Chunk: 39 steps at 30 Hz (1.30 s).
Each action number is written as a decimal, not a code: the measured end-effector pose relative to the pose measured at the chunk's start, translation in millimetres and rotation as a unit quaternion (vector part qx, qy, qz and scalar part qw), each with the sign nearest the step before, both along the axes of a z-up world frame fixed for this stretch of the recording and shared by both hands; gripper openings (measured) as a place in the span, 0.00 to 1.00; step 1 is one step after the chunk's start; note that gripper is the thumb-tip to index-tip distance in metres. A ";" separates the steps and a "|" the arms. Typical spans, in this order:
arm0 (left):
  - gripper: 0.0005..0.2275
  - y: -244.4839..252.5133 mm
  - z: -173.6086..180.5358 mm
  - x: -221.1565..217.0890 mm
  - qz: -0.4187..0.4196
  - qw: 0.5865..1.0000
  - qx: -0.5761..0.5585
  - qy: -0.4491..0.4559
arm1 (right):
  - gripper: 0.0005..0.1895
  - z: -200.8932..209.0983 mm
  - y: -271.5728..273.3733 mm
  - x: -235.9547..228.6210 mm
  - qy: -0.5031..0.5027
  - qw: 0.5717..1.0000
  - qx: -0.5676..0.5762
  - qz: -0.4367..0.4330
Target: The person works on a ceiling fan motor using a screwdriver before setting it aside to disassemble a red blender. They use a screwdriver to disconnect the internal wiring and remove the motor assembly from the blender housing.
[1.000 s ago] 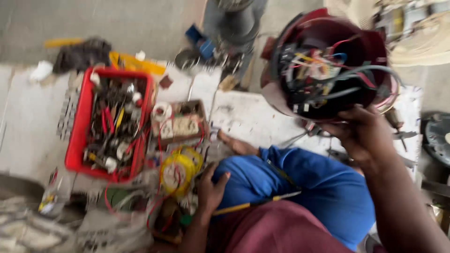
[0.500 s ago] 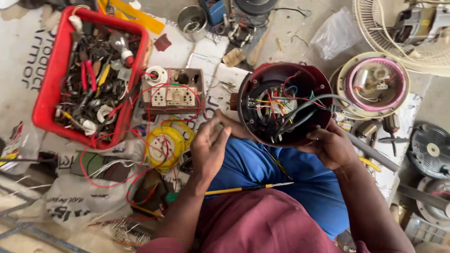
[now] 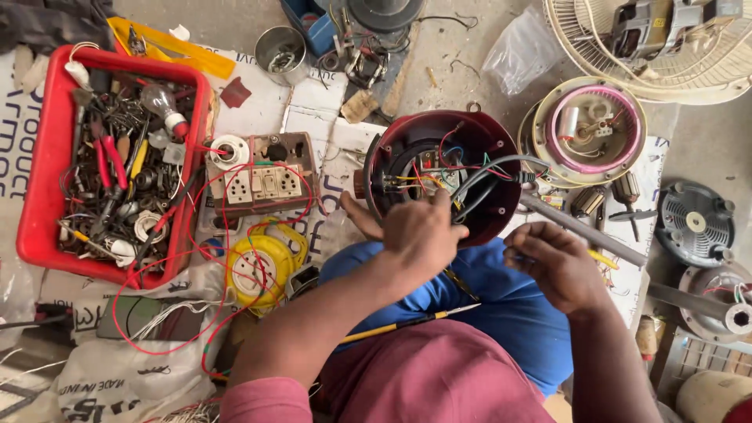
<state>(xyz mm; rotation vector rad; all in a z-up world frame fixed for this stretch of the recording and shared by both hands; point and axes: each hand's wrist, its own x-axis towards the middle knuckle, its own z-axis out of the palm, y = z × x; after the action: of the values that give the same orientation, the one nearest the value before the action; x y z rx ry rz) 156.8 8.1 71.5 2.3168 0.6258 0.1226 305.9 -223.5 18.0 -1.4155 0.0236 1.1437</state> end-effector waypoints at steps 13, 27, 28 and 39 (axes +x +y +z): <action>0.08 18.0 94.7 28.8 -0.075 0.995 -0.028 -0.055 | 0.09 -60.9 -73.2 -23.1 0.181 0.963 0.137 -0.143; 0.23 105.9 13.8 184.0 0.216 0.565 -0.726 -0.327 | 0.15 -55.9 -66.6 -20.0 0.191 0.952 0.179 -0.160; 0.27 109.2 24.4 180.7 0.261 0.548 -0.740 -0.289 | 0.16 -56.1 -65.0 -18.6 0.196 0.948 0.188 -0.167; 0.22 148.9 -21.9 5.1 0.199 0.975 -0.088 -0.040 | 0.07 -64.3 -71.5 -17.9 0.211 0.947 0.190 -0.152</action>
<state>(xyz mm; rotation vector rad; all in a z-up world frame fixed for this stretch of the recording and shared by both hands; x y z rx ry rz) 161.9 157.0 49.6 1.9828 1.0101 0.3313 287.9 -295.0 -46.2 -0.7780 0.2995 1.1004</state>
